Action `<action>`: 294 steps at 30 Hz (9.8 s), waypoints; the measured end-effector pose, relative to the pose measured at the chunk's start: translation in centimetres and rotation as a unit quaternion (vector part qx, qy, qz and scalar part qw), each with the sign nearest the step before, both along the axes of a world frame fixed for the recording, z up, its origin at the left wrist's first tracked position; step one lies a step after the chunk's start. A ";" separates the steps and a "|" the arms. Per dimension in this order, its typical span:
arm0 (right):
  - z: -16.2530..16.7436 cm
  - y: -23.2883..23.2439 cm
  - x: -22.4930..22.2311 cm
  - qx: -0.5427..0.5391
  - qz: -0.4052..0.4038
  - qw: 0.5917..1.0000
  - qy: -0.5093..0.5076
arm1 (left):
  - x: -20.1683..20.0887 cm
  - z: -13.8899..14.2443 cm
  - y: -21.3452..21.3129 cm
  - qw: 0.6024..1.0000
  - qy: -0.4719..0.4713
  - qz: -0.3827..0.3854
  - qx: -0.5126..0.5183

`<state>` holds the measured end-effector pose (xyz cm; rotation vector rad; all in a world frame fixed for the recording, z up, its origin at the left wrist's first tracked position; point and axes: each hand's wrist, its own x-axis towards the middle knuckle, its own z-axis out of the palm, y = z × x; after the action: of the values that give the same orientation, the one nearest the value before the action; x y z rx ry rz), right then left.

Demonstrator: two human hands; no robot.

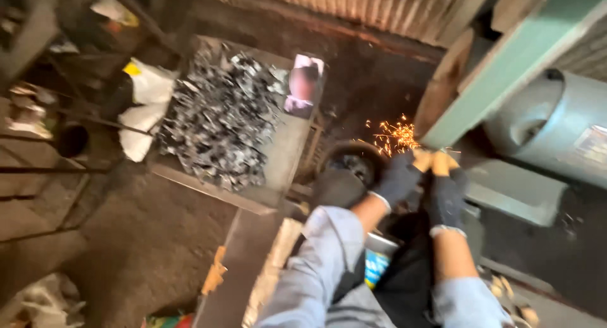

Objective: The person sits at a bench grinder and grinds small metal workpieces against the spinning abrasive wheel, producing sparks, then places each finished piece onto a tray already piled with ground parts. They repeat this grind-and-place cycle throughout the episode while a phone plays video beside the tray.

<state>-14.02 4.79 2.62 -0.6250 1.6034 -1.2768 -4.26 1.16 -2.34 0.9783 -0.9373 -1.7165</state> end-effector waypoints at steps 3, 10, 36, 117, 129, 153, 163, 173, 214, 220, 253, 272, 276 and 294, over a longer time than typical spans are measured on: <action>-0.3 0.7 -1.7 -0.121 0.002 0.985 0.122 | -1.8 -0.5 -0.4 0.983 -0.153 -0.038 -0.090; 1.8 2.1 -2.1 -0.093 0.118 0.940 0.305 | 1.6 1.0 2.2 0.960 -0.214 -0.108 -0.141; -2.5 -1.6 1.9 0.011 -0.088 0.945 -0.313 | 2.1 2.0 -0.9 0.854 -0.503 -0.100 -0.083; 4.3 8.0 -2.9 -0.322 0.332 0.836 0.295 | 5.4 8.6 5.6 0.870 -0.305 -0.137 -0.362; 1.0 1.0 -0.8 -0.146 0.159 0.972 -0.097 | 2.7 0.2 -3.4 0.961 -0.035 -0.250 0.108; 0.8 0.1 0.4 -0.015 0.082 0.976 -0.199 | 4.2 0.5 -1.3 0.953 -0.204 -0.188 -0.120; -3.8 -0.4 -2.4 0.010 0.117 0.969 -0.219 | 4.5 -0.5 -2.6 0.954 -0.159 -0.231 -0.100; -7.3 -2.0 -4.8 -0.107 0.045 0.920 -0.374 | -0.2 0.9 -1.8 0.990 0.034 -0.129 0.053; -0.5 2.3 -0.3 0.023 0.102 0.953 -0.286 | 5.9 11.3 2.0 0.905 -0.396 -0.154 -0.033; -4.3 -2.1 0.1 0.064 0.113 0.991 0.024 | -0.2 3.6 -0.6 0.841 -0.524 -0.078 -0.105; 2.7 2.9 -0.3 -0.007 0.070 0.983 0.167 | 3.8 3.8 3.5 0.886 -0.401 -0.162 -0.167; -0.5 -1.4 -0.4 0.033 0.078 0.992 0.099 | 0.9 -2.2 -0.2 0.907 -0.403 -0.069 -0.099; -2.4 -1.5 2.6 -0.097 -0.066 0.917 -0.381 | 1.8 0.5 -0.6 0.872 -0.473 -0.044 -0.120; -1.2 -1.6 0.1 0.009 0.065 0.978 -0.196 | 2.2 -1.8 -0.4 0.956 -0.292 -0.027 -0.020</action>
<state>-13.94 3.23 1.39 -0.4253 1.2271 -1.2014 -2.01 0.71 -4.15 1.4836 -1.3746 -1.4608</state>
